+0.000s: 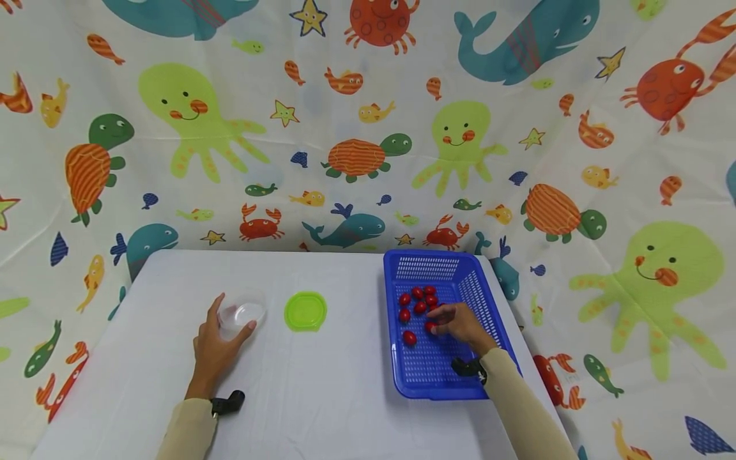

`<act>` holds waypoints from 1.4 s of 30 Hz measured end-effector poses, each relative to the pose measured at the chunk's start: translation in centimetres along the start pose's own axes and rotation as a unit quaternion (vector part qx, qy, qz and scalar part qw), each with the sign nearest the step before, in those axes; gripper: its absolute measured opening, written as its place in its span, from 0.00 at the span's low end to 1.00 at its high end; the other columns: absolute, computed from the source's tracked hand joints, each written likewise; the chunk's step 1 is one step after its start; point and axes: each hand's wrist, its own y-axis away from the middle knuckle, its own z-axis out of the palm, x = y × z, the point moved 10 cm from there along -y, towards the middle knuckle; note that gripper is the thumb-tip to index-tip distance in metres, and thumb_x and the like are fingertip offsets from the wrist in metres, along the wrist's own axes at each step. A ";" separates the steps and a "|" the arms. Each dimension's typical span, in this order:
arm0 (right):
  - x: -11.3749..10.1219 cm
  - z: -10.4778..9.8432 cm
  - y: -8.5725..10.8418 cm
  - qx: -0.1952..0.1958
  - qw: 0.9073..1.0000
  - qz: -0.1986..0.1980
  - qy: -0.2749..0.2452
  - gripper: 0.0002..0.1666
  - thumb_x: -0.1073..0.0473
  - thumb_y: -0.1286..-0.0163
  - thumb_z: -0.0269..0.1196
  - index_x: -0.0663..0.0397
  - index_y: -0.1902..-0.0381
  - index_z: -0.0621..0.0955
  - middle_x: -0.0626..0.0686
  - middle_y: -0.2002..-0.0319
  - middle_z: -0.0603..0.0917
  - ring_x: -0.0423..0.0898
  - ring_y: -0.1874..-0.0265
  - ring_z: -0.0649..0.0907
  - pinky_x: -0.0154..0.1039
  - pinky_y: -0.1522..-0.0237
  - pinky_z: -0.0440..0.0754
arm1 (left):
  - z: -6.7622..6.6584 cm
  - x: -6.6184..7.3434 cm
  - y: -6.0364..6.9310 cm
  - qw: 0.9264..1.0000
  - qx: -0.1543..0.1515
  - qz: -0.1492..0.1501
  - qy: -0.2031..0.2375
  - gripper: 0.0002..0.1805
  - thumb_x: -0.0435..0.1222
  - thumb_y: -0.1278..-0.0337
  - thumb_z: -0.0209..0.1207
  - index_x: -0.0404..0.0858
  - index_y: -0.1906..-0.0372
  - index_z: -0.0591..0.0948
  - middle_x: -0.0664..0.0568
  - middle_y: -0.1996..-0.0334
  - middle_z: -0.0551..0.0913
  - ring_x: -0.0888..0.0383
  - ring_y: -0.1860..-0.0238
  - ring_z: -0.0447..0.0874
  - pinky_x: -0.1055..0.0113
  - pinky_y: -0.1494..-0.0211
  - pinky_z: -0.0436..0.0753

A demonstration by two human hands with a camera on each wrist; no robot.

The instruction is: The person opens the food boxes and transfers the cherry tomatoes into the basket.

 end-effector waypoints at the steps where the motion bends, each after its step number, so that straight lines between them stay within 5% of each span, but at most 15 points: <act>1: 0.0 0.0 0.0 0.001 1.000 0.000 0.000 0.17 0.65 0.31 0.73 0.56 0.44 0.90 0.59 0.48 0.92 0.50 0.51 0.89 0.63 0.33 0.83 | 0.0 0.0 0.0 1.000 0.000 0.000 -0.002 0.57 0.58 0.38 0.69 0.55 0.13 0.49 0.37 0.25 0.72 0.34 0.30 0.66 0.37 0.31 0.60; 27: 0.4 0.2 0.7 0.010 1.000 0.005 -0.007 0.17 0.72 0.32 0.70 0.57 0.47 0.90 0.59 0.49 0.91 0.52 0.52 0.90 0.59 0.37 0.87 | 0.4 0.2 0.0 1.000 -0.008 0.001 -0.007 0.57 0.58 0.38 0.69 0.53 0.12 0.50 0.37 0.24 0.71 0.35 0.30 0.67 0.38 0.32 0.60; 42: -0.6 -0.1 1.2 0.027 0.999 0.016 0.007 0.17 0.59 0.30 0.74 0.54 0.45 0.90 0.58 0.47 0.90 0.54 0.49 0.87 0.63 0.35 0.83 | 0.2 -0.2 -0.1 0.999 -0.037 -0.009 -0.005 0.63 0.64 0.39 0.68 0.59 0.12 0.39 0.34 0.21 0.65 0.32 0.26 0.62 0.31 0.26 0.56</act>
